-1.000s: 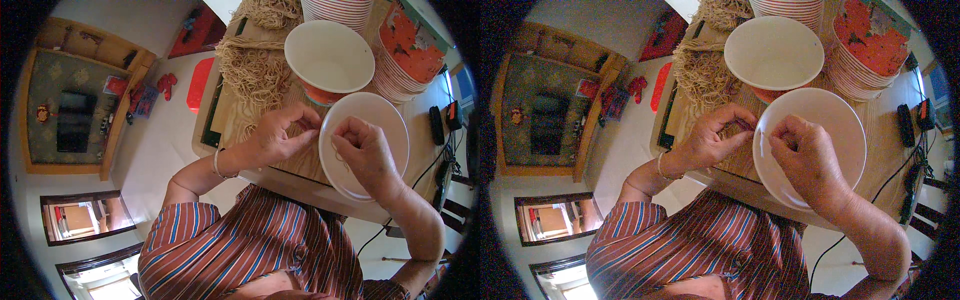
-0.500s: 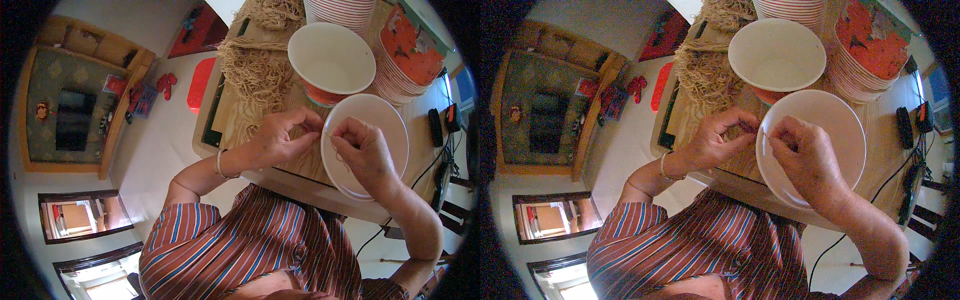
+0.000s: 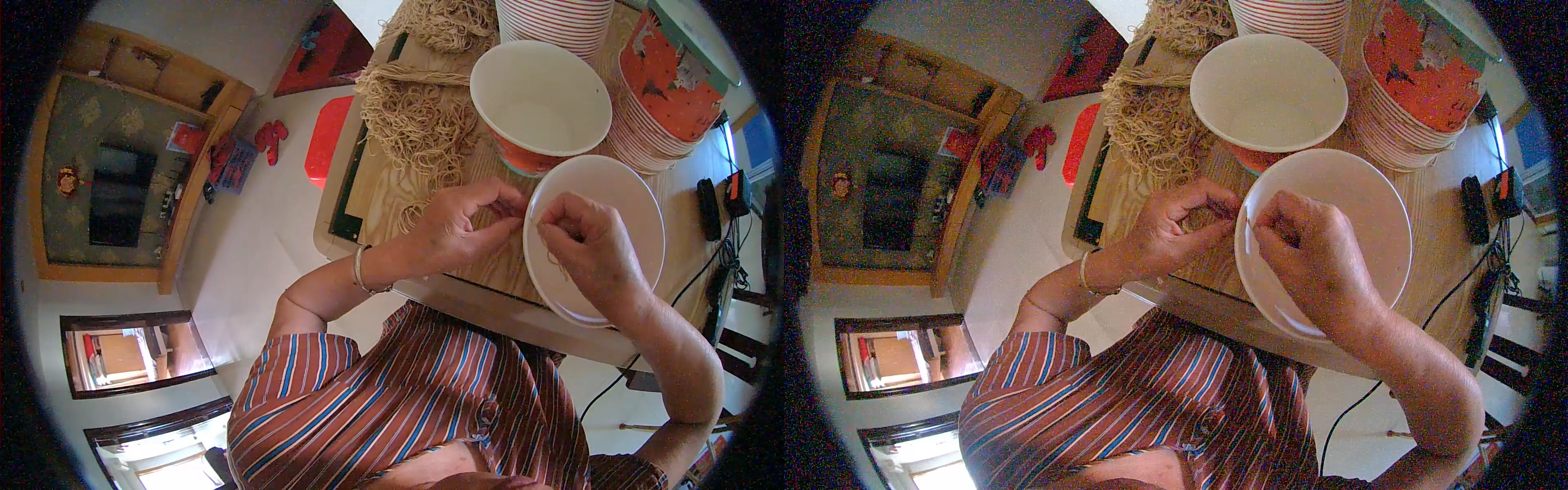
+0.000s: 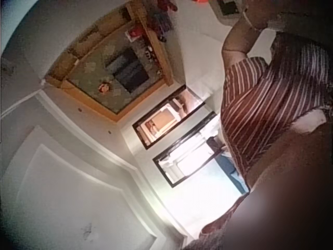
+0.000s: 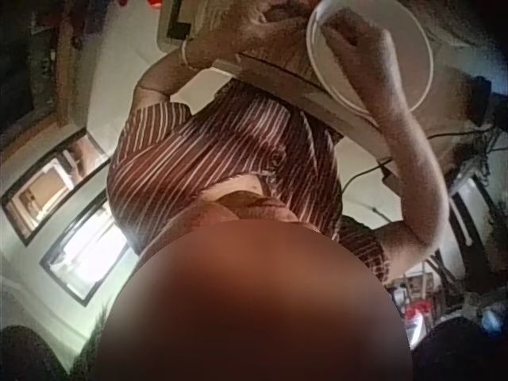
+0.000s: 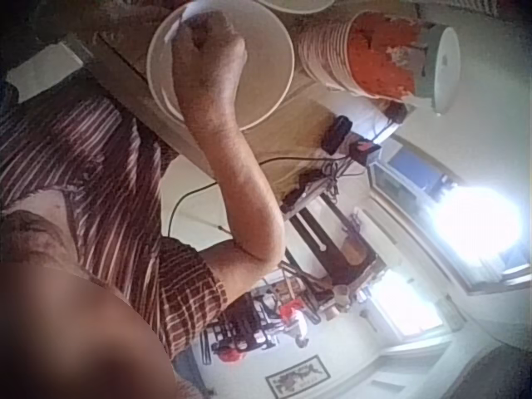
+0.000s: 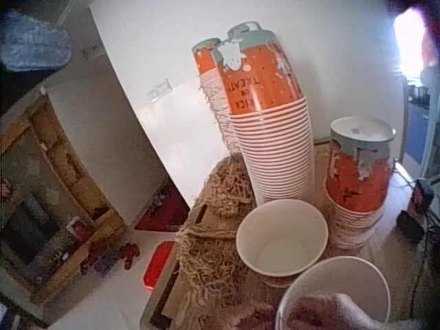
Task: Preparing and arranging paper cups with fibrous packing material on a wooden table.
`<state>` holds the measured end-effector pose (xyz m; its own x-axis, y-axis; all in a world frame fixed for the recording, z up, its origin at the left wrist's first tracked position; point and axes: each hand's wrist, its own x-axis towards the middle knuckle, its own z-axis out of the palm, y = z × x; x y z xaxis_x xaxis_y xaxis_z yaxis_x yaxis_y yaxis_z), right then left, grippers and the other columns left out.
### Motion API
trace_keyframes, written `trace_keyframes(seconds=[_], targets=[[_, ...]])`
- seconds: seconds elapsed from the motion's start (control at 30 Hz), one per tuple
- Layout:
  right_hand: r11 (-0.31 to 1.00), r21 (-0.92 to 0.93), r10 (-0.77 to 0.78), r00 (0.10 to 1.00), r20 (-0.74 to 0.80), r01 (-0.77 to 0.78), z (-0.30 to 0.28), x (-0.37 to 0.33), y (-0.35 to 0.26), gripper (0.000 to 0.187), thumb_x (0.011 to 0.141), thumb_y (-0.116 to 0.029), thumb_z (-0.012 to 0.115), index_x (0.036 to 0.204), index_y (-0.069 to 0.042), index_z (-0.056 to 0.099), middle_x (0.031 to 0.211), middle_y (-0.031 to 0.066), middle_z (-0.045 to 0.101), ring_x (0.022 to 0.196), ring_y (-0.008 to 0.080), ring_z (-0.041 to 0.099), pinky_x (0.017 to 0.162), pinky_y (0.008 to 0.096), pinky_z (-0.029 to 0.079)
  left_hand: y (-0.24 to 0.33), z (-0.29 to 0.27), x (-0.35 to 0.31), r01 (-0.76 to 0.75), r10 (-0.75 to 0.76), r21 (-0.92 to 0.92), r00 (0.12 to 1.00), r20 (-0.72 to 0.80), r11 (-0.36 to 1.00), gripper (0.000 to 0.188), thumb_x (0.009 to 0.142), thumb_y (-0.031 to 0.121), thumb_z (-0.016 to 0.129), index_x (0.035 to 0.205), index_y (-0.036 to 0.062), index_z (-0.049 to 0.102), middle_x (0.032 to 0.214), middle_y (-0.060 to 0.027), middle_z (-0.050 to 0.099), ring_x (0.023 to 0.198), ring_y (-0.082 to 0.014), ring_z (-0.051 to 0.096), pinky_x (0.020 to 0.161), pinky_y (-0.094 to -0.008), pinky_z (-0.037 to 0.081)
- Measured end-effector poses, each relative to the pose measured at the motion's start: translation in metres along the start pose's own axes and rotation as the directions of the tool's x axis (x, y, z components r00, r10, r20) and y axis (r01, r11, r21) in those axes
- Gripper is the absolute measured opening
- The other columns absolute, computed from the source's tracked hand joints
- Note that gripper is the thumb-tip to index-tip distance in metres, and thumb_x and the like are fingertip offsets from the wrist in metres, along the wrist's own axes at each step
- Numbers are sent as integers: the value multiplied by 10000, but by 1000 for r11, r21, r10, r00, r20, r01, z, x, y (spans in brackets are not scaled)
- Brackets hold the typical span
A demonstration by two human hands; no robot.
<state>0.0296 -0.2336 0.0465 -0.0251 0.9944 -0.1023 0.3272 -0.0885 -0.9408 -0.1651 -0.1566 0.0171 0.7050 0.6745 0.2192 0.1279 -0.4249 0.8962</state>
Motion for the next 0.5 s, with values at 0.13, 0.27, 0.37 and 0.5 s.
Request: trace_keyframes(seconds=[0.13,0.27,0.37,0.5], targets=[[1000,10,26,1000,5,-26,-1,3,1,134,856,-101,607,857,31,628,727,130,665,665,143,619,615,311,500,-2,-1,0,-51,51,14,999,-2,999,206,838,36,661,1039,17,624,908,-82,678,830,-121,655,745,-267,528],[999,-25,-36,999,1,36,-3,4,4,136,860,-104,608,865,30,629,732,122,668,674,140,618,631,304,503,0,0,1,1,-2,17,1000,29,1000,216,849,52,654,1059,12,625,956,-87,667,894,-148,644,797,-285,513],[999,42,6,1000,25,-7,-5,4,-1,127,854,-96,608,867,28,629,741,114,671,683,139,619,643,303,501,0,1,1,-47,47,21,999,-8,999,211,841,42,656,1049,22,624,911,-84,677,825,-124,657,739,-269,528],[1000,8,-14,999,50,14,-7,2,0,118,841,-87,608,866,26,629,748,109,671,688,140,618,648,302,501,3,1,-1,-25,25,9,1000,-12,1000,216,840,45,656,1053,20,622,910,-89,676,828,-127,658,742,-270,527]])
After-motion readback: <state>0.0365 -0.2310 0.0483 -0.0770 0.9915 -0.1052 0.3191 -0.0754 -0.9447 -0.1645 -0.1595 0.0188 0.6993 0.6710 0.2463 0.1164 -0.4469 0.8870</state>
